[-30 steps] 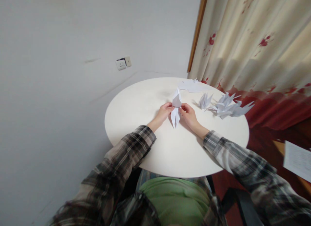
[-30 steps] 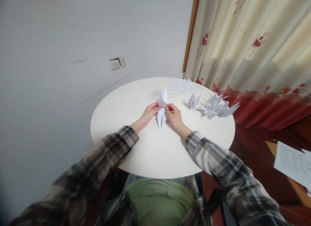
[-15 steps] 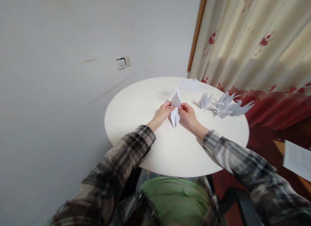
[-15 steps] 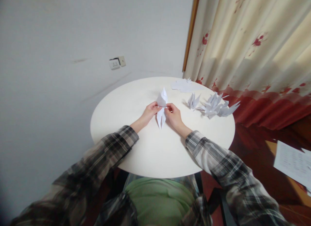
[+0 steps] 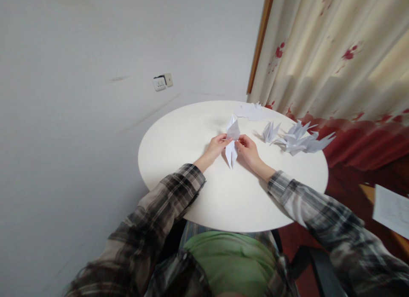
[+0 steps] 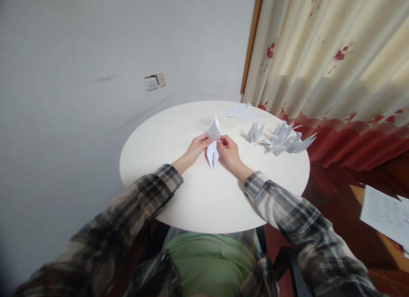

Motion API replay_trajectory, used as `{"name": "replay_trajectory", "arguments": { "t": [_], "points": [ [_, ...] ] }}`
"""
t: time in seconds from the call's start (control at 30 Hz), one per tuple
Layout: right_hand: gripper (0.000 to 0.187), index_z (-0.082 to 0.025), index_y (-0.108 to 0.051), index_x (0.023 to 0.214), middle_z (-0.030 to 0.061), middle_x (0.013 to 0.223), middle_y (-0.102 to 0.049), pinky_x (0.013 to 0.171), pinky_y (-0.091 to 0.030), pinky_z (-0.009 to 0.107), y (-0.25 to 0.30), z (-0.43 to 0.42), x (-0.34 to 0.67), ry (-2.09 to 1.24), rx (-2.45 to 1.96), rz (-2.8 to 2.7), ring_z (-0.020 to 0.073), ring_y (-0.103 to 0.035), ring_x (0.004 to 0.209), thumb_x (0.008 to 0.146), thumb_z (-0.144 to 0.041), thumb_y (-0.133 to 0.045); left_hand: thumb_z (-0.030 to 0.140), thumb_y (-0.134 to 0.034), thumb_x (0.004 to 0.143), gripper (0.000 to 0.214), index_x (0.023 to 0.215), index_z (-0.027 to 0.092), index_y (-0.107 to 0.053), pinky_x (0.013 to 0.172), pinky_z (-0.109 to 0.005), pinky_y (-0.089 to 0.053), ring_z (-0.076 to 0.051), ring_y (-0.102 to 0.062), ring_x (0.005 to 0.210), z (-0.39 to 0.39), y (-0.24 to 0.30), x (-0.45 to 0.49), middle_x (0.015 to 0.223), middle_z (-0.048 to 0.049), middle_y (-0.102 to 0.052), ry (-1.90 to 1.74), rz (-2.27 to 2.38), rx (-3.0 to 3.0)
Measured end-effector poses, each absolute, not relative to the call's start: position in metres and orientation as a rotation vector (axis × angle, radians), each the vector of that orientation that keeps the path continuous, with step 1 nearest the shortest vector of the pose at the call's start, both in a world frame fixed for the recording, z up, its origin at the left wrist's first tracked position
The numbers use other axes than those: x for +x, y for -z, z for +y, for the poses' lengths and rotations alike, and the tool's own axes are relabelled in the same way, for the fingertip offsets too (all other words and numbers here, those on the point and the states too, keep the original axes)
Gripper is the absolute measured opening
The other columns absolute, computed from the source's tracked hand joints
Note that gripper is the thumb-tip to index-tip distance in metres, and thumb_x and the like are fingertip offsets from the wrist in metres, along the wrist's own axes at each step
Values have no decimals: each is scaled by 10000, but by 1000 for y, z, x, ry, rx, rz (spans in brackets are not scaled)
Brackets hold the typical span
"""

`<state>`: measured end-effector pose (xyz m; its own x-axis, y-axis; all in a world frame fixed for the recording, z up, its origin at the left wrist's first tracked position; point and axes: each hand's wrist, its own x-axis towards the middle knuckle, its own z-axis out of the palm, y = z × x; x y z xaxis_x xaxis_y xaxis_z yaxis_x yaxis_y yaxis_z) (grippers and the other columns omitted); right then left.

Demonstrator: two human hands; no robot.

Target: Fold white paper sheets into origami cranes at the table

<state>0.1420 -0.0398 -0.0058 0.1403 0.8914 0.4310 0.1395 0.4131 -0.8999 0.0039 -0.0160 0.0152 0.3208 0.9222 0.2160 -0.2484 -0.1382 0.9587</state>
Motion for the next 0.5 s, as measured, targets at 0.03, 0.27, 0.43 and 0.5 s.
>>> {"name": "replay_trajectory", "arguments": {
  "t": [0.03,0.27,0.43,0.5],
  "points": [
    [171,-211,-590,841,-10,763,-607,663,-407,283,5,-40,142,-714,-1029,-1337,138,-511,691,705,-309,-553,282,-718,655,221,787,126,-634,695,-247,-435,-108,-560,683,-16,-15,4,731,-3,-647,-1167,696,1315],
    [160,-207,-594,833,-7,781,-618,667,-409,282,5,-40,143,-707,-1018,-1331,136,-520,704,715,-308,-555,215,-704,655,162,775,125,-642,737,-261,-450,-111,-571,693,-15,-15,3,737,-8,-662,-1143,698,1296],
    [179,-208,-588,840,-13,750,-604,652,-412,288,6,-40,142,-719,-1032,-1296,138,-516,682,704,-324,-571,198,-684,679,186,838,120,-630,745,-265,-458,-118,-587,722,-15,-14,3,803,-29,-678,-1155,708,1308],
    [183,-209,-579,844,-17,738,-593,647,-411,288,6,-40,141,-713,-1032,-1277,135,-515,671,702,-325,-581,197,-677,690,212,879,118,-620,758,-264,-459,-119,-594,750,-15,-14,3,855,-42,-681,-1167,706,1319]
  ]
}}
